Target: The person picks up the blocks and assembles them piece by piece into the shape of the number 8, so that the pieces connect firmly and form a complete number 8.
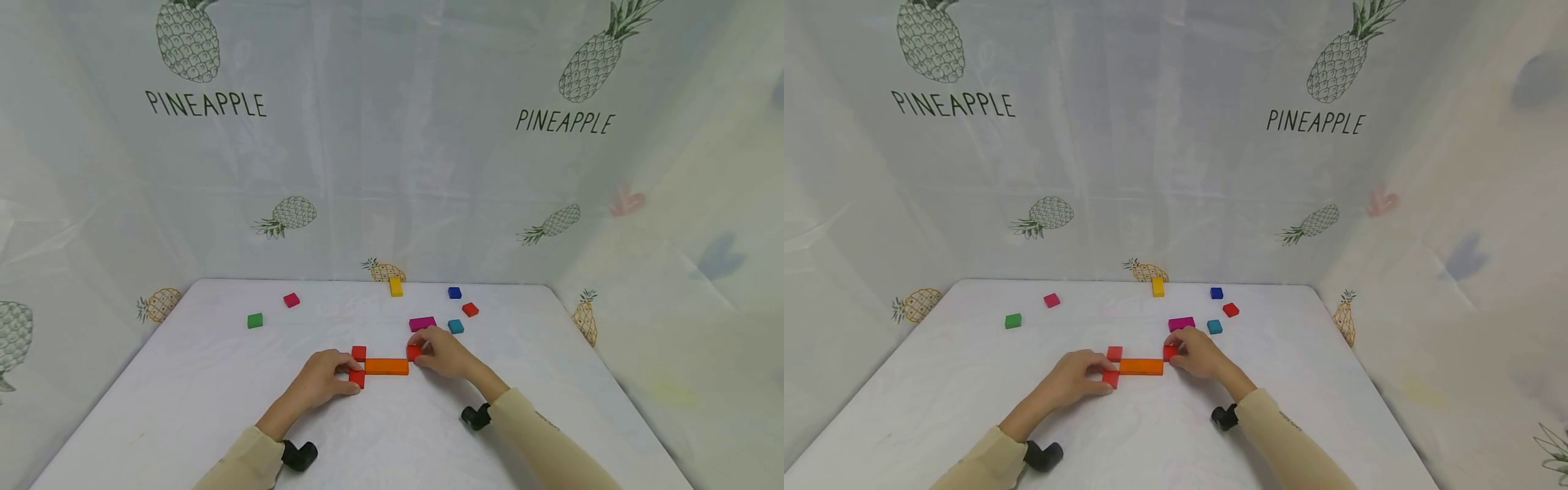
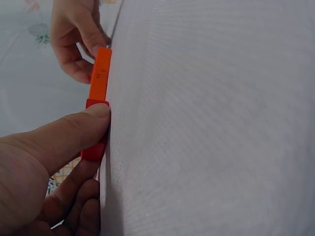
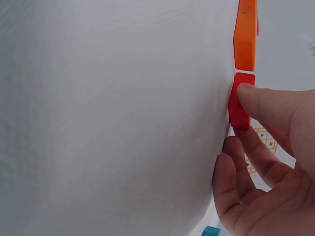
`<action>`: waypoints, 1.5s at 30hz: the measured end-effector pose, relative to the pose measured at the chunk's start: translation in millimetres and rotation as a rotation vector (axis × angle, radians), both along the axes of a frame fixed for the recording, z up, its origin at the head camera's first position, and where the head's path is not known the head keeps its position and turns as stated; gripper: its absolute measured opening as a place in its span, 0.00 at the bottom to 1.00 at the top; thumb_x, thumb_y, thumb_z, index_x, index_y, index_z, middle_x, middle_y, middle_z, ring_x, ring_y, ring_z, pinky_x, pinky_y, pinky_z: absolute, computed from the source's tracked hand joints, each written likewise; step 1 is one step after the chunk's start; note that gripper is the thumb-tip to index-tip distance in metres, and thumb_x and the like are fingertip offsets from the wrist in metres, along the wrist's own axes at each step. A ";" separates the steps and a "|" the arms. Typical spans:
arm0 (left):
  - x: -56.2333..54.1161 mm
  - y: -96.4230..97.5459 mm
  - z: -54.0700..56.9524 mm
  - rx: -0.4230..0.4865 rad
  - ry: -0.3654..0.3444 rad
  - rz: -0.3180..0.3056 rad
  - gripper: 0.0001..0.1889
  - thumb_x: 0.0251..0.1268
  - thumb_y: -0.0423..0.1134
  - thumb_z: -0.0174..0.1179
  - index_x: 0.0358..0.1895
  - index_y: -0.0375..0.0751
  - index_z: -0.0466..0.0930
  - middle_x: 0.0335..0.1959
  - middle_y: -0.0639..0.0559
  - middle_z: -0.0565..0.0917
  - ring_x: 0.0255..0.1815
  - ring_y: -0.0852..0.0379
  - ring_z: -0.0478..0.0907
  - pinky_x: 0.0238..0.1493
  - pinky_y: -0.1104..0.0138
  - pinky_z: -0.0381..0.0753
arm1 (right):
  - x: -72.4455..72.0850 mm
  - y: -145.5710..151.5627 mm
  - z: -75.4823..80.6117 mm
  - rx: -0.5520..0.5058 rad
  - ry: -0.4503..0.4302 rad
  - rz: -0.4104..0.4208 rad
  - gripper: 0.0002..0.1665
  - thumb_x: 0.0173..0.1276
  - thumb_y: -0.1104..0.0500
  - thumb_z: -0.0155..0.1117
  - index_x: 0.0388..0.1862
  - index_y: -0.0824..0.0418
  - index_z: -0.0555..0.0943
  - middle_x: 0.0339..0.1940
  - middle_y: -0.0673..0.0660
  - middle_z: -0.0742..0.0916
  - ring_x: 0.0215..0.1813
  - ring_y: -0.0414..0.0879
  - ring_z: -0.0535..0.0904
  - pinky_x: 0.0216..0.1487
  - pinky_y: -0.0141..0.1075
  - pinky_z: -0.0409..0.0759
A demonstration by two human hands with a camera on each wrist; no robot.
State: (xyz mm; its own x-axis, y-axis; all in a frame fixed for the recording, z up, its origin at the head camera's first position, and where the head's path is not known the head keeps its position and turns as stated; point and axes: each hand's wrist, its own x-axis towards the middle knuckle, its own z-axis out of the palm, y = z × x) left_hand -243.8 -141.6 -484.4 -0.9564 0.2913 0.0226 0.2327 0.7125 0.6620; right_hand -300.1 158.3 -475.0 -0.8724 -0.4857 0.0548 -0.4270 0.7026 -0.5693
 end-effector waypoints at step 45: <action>0.5 -1.3 -2.3 0.010 0.020 -0.005 0.14 0.56 0.41 0.82 0.46 0.54 0.91 0.41 0.58 0.83 0.45 0.56 0.76 0.52 0.56 0.82 | -1.5 0.2 -0.8 -0.002 -0.033 -0.008 0.18 0.70 0.61 0.76 0.58 0.54 0.85 0.47 0.48 0.84 0.51 0.45 0.79 0.53 0.42 0.85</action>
